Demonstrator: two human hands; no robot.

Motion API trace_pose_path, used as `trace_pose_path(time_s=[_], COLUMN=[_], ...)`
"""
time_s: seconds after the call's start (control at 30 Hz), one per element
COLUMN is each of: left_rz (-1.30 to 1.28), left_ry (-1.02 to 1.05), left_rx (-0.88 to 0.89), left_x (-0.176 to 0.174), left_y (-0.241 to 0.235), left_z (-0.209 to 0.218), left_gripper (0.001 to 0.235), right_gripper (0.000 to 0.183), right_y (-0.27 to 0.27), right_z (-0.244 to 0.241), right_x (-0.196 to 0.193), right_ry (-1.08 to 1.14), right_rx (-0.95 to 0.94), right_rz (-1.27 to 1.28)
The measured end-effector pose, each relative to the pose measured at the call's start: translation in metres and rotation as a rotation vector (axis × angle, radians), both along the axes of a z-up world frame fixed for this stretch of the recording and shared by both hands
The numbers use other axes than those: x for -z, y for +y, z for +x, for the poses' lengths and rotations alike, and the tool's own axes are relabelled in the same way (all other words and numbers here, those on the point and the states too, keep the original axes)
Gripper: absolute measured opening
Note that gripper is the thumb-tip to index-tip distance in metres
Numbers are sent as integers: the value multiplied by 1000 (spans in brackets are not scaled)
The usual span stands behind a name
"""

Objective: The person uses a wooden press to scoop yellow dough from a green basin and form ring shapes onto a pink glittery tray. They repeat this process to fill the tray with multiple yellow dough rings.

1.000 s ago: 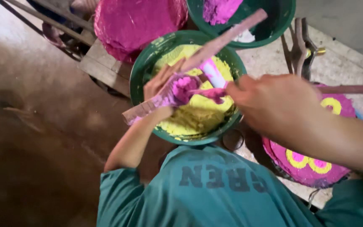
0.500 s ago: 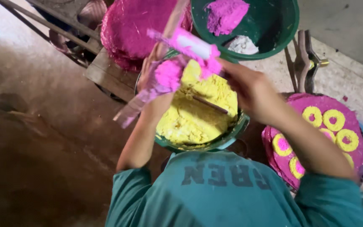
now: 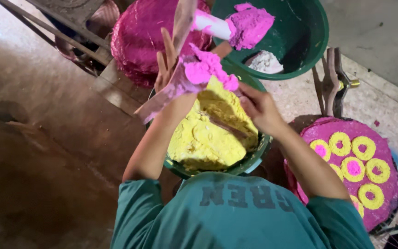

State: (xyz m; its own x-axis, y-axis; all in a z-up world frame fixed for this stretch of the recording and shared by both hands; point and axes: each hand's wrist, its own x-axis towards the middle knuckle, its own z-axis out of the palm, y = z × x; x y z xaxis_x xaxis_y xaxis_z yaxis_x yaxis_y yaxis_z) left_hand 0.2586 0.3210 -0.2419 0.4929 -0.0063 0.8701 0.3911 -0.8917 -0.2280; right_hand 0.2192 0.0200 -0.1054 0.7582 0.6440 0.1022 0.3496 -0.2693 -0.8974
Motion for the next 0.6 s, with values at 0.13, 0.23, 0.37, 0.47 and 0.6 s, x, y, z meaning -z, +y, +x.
trace_pose_path(time_s=[0.13,0.23,0.37,0.47,0.6], left_rz=[-381,-2216,-1783,-1905,-2115], left_ry=[-41,510,532,607,555], left_rx=[13,1442,1156,1417,1139], left_x=[-6,-40,-63,-65,-66], left_y=[-4,32,21,8,18], left_z=[9,-18,-66,-76,-67], left_gripper=[51,36,32,20,22], right_gripper=[44,42,37,31,31], right_y=[11,-13,-53,-66,-84], right_z=[-11,0,53,70,75], right_x=[11,8,-16,-24,-35], right_ry=[-136,-245,197,113,80], right_rx=[-51,-230,69,-137,-257], right_rz=[-71,62,209,137,167])
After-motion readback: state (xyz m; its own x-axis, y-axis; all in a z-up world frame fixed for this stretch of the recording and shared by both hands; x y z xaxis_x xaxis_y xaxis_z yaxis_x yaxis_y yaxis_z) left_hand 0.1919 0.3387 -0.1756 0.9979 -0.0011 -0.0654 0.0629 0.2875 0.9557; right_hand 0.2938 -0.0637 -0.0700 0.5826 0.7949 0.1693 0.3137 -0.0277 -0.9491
